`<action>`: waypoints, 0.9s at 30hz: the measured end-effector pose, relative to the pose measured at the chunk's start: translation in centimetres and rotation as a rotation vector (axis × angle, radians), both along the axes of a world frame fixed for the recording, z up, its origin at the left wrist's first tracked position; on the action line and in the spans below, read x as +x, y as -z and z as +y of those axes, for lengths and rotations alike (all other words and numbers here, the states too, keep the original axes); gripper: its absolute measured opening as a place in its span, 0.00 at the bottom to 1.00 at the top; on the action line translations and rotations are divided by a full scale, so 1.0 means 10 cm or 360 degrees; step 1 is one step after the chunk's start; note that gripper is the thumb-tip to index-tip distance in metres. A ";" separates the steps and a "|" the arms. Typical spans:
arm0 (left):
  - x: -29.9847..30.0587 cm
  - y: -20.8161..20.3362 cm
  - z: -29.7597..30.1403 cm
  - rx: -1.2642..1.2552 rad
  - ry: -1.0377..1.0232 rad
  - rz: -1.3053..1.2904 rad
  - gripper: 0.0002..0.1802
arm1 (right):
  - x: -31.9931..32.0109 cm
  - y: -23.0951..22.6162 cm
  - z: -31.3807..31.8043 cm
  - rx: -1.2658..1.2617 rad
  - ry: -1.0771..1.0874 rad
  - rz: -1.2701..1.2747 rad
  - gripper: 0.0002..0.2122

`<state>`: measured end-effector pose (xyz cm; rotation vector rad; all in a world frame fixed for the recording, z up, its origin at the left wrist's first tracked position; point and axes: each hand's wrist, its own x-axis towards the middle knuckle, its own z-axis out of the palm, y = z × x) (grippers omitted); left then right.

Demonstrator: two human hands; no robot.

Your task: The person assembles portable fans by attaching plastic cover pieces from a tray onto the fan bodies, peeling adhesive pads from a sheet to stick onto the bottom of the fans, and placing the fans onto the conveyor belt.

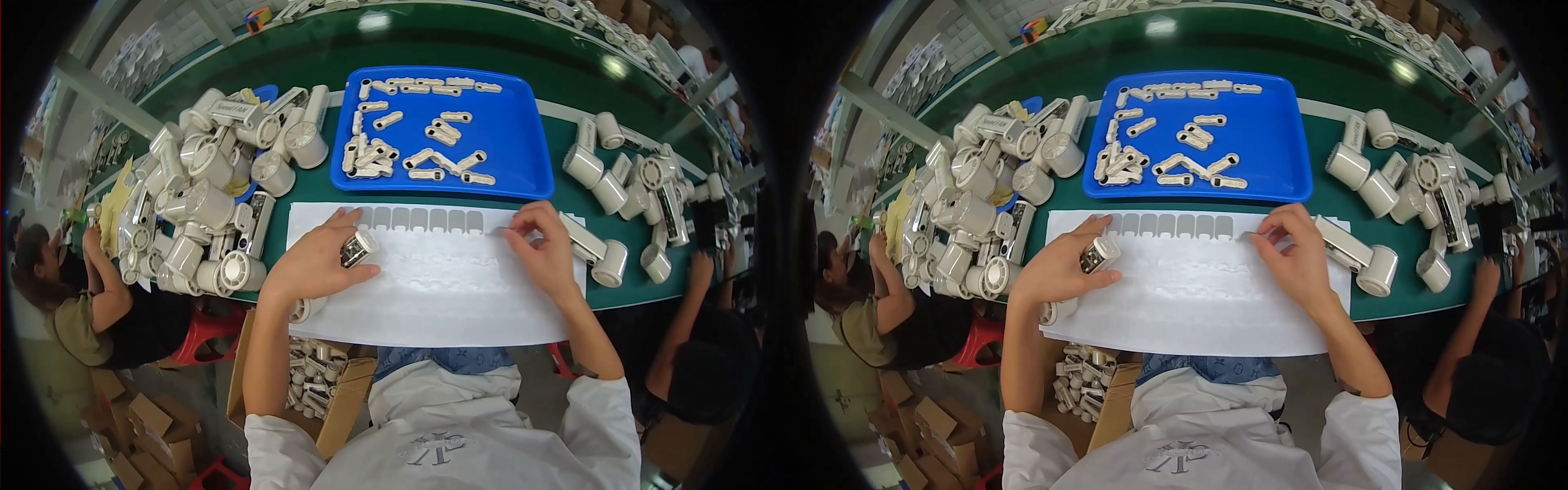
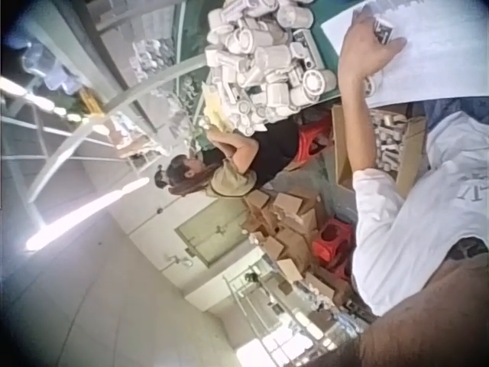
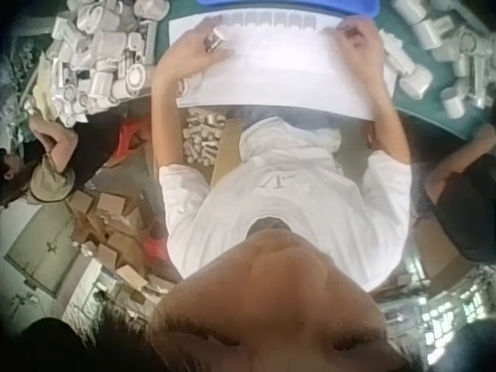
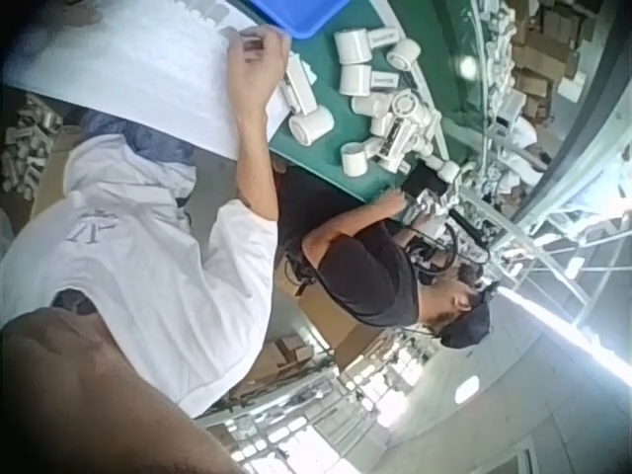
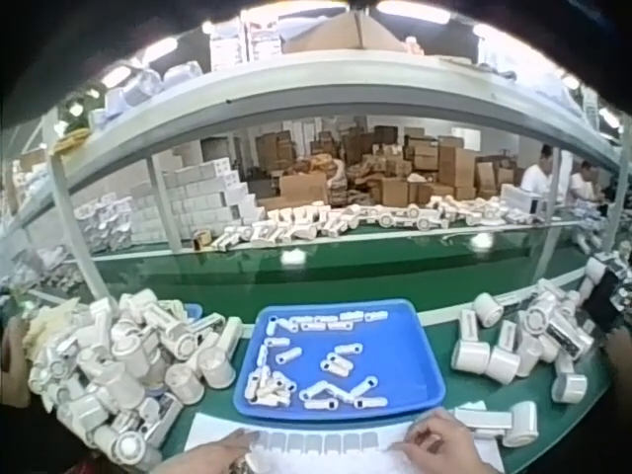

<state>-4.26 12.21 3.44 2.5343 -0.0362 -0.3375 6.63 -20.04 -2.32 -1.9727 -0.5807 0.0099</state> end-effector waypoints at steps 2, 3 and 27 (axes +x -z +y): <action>-0.05 -0.05 0.06 -0.0147 -0.0086 -0.0003 0.34 | -0.07 -0.16 0.03 0.0142 0.0006 0.0153 0.06; -0.06 -0.11 0.07 -0.0301 -0.0135 -0.0025 0.29 | -0.11 -0.24 0.02 0.0135 -0.0021 0.0160 0.06; 0.20 0.29 -1.08 -0.1135 -0.0086 -0.1255 0.16 | -0.58 -0.57 0.62 0.1182 -0.0594 0.0240 0.21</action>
